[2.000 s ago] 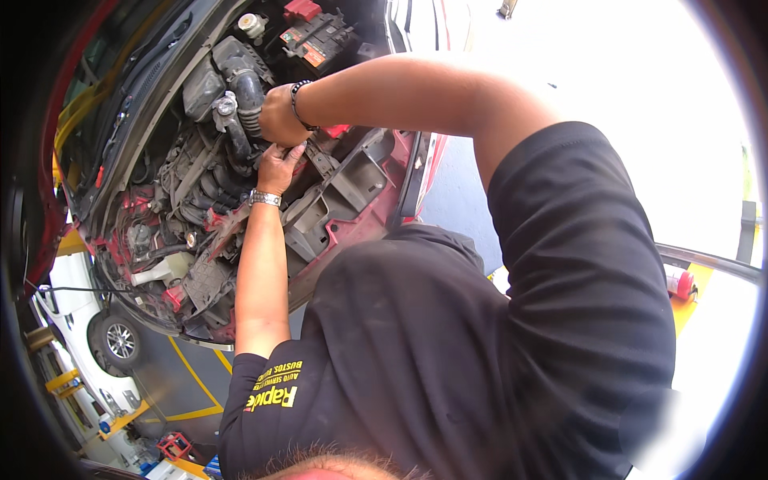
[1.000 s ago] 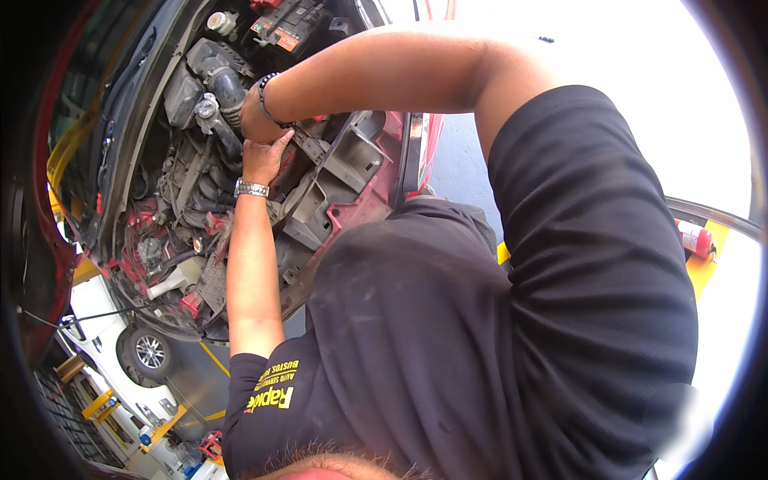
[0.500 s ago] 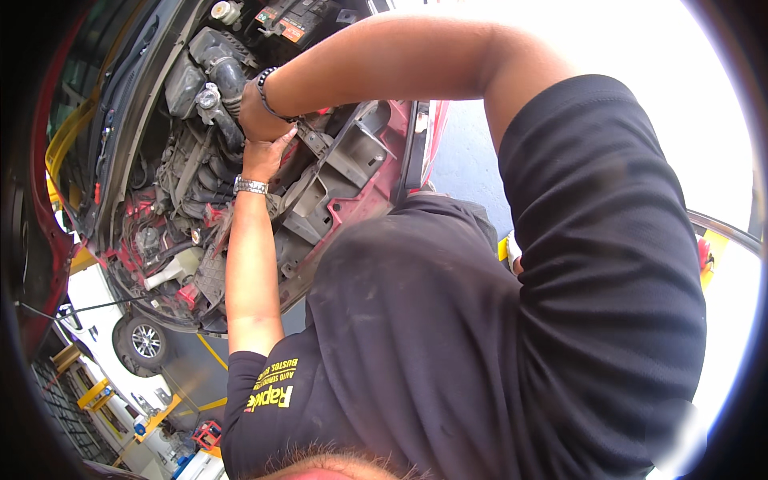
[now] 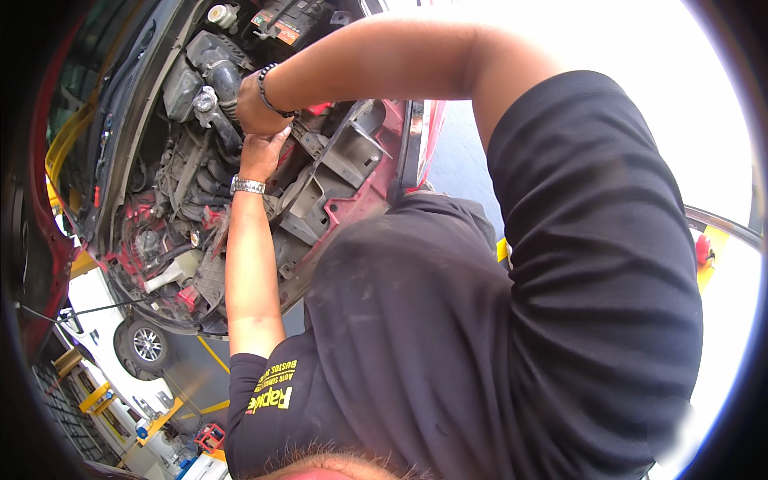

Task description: The person works under the hood of a red car in a service bay, using a ratchet and socket to tighten bolts on engine components. They repeatedly reach into the engine bay, adjust parts, and secure fasteners with a hand tool.

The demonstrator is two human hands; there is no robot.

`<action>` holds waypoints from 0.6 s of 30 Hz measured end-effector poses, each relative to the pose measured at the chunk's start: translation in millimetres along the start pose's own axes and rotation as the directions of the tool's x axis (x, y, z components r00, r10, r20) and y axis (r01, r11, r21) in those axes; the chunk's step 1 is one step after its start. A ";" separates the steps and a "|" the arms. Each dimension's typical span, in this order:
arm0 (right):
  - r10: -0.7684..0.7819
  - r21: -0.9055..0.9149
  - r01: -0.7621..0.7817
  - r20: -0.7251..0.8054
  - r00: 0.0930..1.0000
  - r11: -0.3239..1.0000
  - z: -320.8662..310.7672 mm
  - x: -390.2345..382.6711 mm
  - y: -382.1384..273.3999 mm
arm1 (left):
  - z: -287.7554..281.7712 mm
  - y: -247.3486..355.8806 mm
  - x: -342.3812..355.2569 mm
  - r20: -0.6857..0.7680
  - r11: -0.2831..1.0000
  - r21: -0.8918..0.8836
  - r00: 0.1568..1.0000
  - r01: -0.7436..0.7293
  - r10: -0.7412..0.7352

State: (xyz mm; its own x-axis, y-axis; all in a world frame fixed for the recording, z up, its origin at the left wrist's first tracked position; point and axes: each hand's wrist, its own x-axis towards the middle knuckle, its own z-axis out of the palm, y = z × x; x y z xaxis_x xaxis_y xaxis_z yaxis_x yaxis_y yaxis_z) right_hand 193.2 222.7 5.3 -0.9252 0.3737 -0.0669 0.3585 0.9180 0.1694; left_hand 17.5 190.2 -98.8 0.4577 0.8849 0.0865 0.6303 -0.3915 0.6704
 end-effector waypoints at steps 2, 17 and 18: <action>0.075 0.051 -0.073 -0.035 0.997 0.996 -0.1 -1.5 -5.0 | 1.4 -3.5 -1.5 0.038 0.958 -0.271 0.995 0.095 -0.088; 0.517 0.069 -0.523 0.084 0.852 0.850 25.6 25.4 -45.5 | 24.2 -25.5 -4.7 -0.120 0.914 0.293 0.938 -0.280 0.325; 0.648 0.044 -0.657 0.123 0.751 0.753 20.8 30.5 -55.9 | 21.0 -25.2 -10.0 -0.076 0.953 0.281 0.987 -0.116 0.142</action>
State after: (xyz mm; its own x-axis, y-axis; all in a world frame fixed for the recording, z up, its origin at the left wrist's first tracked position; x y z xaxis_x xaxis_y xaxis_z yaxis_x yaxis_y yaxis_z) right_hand 147.6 185.5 -26.6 -0.4472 0.8923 -0.0614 0.8830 0.4514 0.1284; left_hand 10.2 185.9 -132.1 0.4933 0.8369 0.2371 0.7236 -0.5461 0.4220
